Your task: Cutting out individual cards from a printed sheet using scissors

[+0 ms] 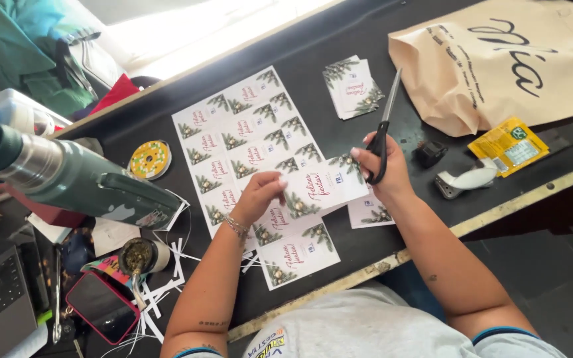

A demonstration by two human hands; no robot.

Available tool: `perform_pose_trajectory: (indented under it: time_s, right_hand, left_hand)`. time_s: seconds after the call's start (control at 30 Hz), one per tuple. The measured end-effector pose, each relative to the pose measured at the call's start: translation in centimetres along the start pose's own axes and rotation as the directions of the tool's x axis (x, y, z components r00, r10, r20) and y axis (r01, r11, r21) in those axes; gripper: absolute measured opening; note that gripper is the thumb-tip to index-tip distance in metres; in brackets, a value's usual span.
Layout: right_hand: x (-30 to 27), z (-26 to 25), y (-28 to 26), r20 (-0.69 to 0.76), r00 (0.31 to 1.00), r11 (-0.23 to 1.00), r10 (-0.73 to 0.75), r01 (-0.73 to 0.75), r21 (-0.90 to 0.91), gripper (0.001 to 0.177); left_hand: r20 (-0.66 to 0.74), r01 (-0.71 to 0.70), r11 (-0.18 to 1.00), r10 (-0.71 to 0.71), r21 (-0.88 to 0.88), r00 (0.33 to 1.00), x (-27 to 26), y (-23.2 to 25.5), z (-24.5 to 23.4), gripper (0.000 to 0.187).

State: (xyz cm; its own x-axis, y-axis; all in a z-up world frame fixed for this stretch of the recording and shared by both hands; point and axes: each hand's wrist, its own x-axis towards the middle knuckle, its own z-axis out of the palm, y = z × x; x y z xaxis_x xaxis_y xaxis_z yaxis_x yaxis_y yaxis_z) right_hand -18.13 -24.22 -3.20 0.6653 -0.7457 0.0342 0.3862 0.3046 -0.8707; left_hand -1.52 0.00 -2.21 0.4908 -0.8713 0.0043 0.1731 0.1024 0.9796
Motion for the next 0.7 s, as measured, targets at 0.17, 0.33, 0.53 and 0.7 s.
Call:
perform_pose_trajectory:
  time_s: [0.17,0.33,0.53,0.7]
  right_hand:
    - [-0.3,1.2,-3.0,-0.199,0.979,0.997,-0.055,0.066,0.048,0.030]
    - [-1.0,1.4,-4.7,-0.338,0.905,0.962,-0.258,0.275,0.003,0.023]
    - [-1.5,1.7,-3.9,-0.254,0.907,0.941,-0.335,0.337,-0.039,0.028]
    - [-1.6,1.2,-3.0,-0.219,0.920,0.945,-0.325,0.324,-0.041,0.028]
  left_hand:
    - [0.091,0.120,0.992,-0.123,0.035,0.988,0.6,2.1,1.7,0.021]
    - [-0.242,0.145,0.987,-0.125,0.064,0.962,5.9,3.3,4.5,0.025]
    - [-0.399,0.098,0.975,-0.172,-0.198,0.901,17.8,-3.7,8.6,0.027]
    - [-0.489,0.098,0.962,-0.216,-0.256,0.845,23.8,-7.2,12.3,0.030]
